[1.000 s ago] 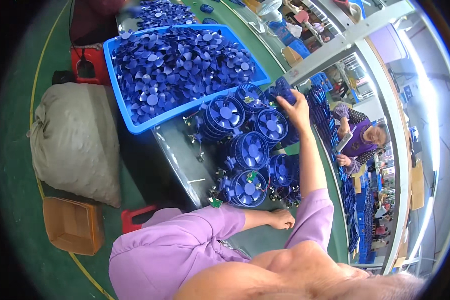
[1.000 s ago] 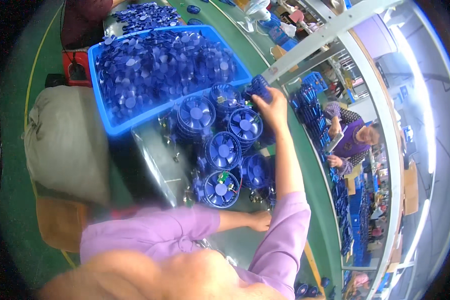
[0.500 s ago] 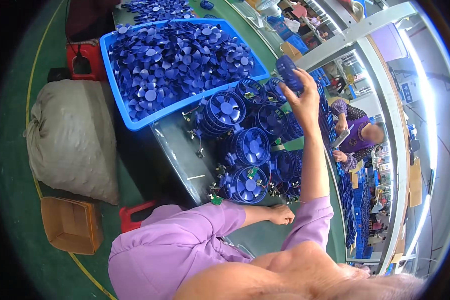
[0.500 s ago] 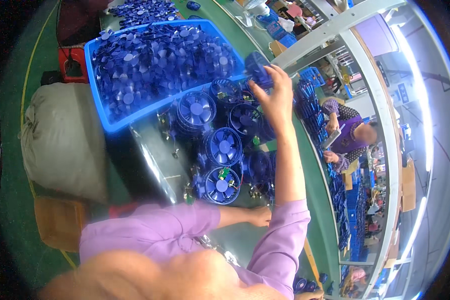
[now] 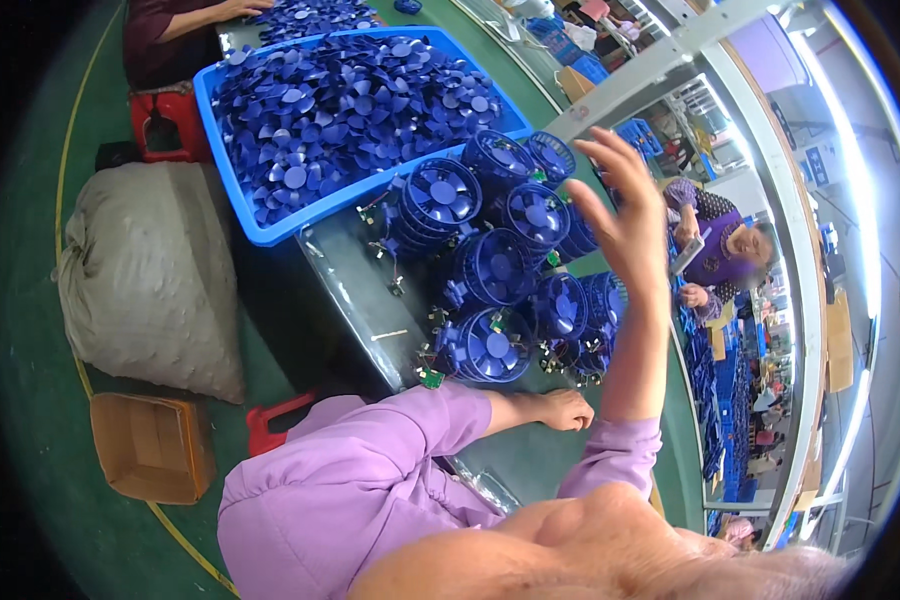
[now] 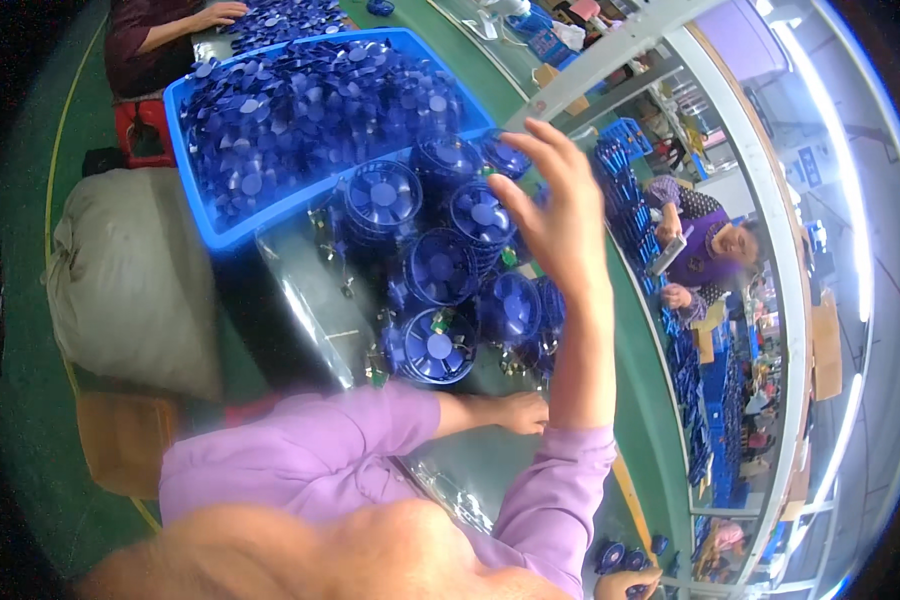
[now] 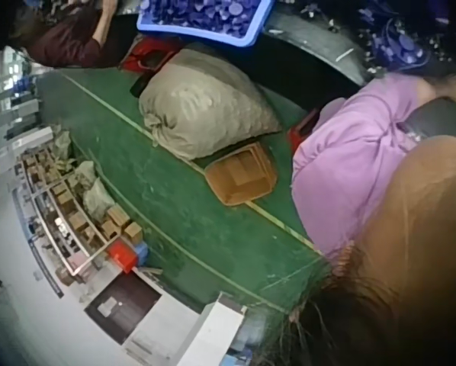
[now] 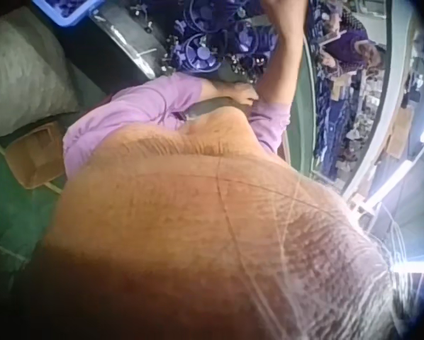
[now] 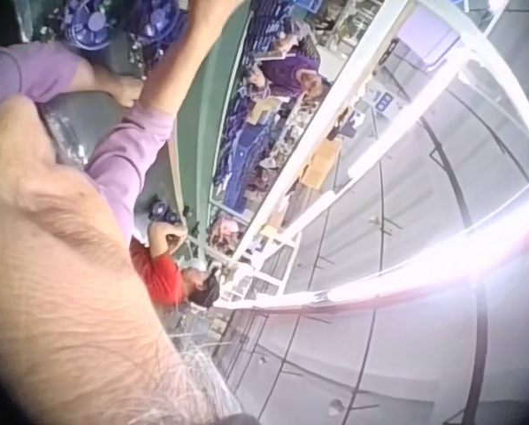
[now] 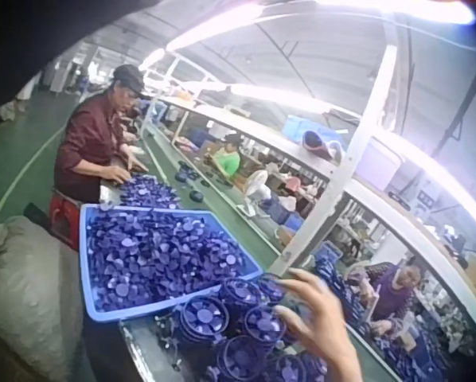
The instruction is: The person assembles portable fans by pressing fan grilles onto fan bodies by hand and stacking the assembled fans on the conveyor table.
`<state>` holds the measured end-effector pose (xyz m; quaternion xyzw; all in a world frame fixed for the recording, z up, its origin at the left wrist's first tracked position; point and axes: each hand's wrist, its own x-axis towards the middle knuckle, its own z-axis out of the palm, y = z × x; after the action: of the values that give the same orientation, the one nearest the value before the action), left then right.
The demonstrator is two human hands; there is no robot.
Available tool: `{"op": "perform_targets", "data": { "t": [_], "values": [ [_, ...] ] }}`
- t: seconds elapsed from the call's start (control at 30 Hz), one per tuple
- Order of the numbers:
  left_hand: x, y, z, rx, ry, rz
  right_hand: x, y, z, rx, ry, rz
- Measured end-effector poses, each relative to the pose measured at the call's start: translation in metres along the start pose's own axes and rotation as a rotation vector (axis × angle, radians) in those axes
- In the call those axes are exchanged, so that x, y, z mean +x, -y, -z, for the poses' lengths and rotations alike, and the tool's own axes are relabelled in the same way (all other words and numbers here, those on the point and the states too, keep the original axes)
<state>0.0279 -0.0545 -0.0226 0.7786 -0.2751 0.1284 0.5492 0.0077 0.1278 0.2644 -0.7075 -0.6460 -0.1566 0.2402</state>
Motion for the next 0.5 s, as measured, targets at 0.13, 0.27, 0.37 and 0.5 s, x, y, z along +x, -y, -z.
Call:
{"op": "perform_targets", "data": {
  "t": [0.13, 0.27, 0.37, 0.5],
  "values": [
    [0.001, -0.007, 0.004, 0.057, 0.039, 0.034, -0.053, 0.07, 0.062, 0.336, -0.305, 0.249],
    [-0.002, -0.022, 0.02, 0.008, 0.083, 0.091, -0.11, 0.104, 0.086, 0.825, -0.569, 0.539],
    [-0.005, -0.01, 0.012, -0.076, 0.022, 0.007, -0.131, 0.132, 0.097, 0.994, -0.846, 0.583],
    [0.01, -0.022, 0.002, -0.07, 0.097, -0.026, -0.155, 0.165, 0.119, 0.962, -1.128, 0.424]
  ]
}}
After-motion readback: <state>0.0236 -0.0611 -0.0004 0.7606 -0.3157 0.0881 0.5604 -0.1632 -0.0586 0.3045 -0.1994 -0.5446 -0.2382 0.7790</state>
